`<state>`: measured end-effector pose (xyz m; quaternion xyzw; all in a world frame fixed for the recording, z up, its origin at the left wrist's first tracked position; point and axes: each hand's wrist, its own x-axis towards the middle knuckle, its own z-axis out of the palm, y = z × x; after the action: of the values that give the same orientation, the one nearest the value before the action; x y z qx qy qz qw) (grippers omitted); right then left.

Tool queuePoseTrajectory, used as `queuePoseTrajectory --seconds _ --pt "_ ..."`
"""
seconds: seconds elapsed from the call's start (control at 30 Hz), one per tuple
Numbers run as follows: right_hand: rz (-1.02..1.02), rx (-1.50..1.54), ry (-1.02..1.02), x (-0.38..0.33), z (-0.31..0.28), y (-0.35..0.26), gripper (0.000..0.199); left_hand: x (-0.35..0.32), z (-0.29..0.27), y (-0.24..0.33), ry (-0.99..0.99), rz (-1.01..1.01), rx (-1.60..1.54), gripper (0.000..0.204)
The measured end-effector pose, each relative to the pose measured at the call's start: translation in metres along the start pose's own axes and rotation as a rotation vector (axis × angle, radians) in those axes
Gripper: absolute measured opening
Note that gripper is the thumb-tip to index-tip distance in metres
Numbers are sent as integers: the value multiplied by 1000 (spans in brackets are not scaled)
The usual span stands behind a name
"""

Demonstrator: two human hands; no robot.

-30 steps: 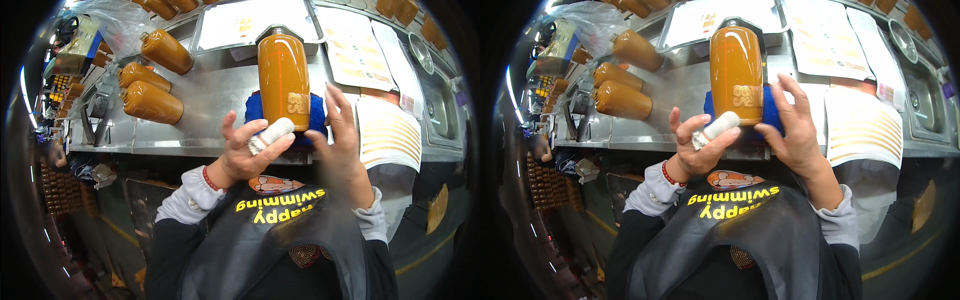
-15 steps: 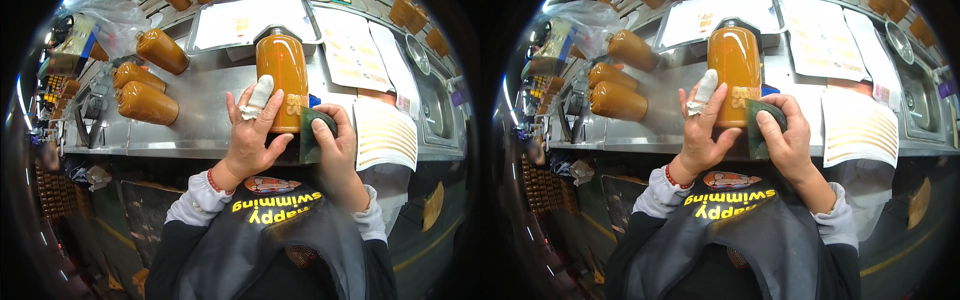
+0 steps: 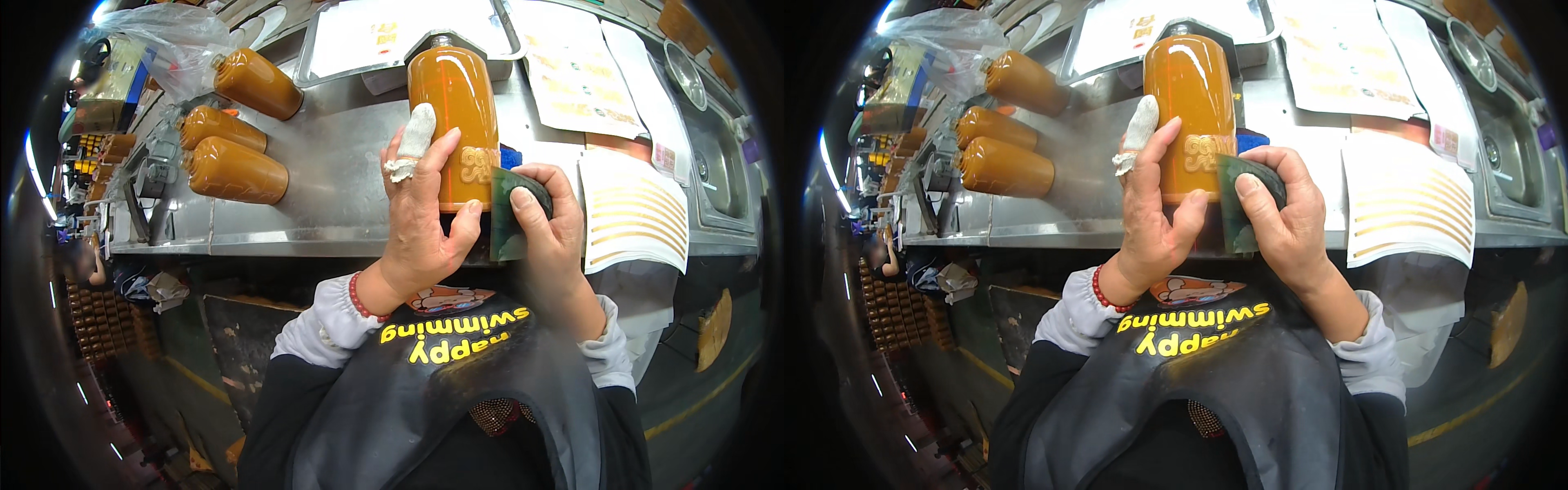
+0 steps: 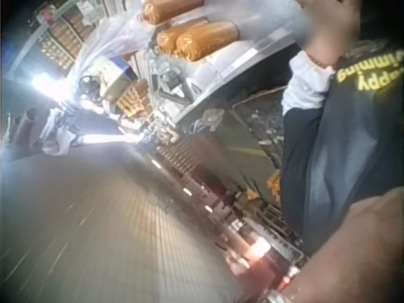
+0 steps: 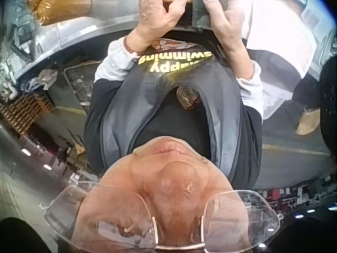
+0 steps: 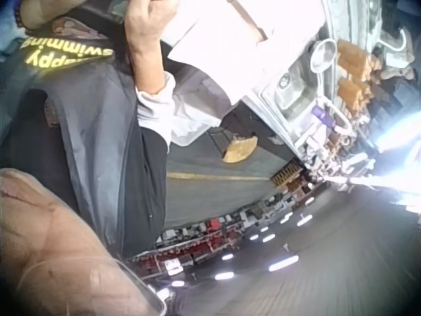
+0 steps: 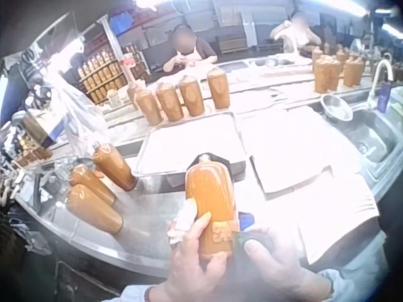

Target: The person applies paper labels to the sides of brown ceramic jars. They peel each label from a backing sheet, wrap it around the jar, and smooth it with a green sponge. Finished jars are placed on a metal counter.

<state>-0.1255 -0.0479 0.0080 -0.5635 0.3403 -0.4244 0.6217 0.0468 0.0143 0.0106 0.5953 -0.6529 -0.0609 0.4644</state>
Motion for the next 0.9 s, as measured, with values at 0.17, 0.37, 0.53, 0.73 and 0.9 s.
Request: queuePoseTrajectory --seconds 0.17,0.37,0.53,0.73,0.9 --pt "-21 24 -8 0 -1 -1 19 -9 -5 -10 -14 -121 -237 69" --pt "-230 -199 -93 1 13 -6 19 -13 -13 2 -57 77 328 78" --pt "-191 -269 -45 -1 13 -14 17 -13 -6 -16 22 204 337 71" --pt "-133 -235 -53 -1 10 -8 17 -20 -13 -21 51 88 237 79" --pt "-133 -202 -33 -3 9 0 16 -8 -10 -19 -37 192 237 81"
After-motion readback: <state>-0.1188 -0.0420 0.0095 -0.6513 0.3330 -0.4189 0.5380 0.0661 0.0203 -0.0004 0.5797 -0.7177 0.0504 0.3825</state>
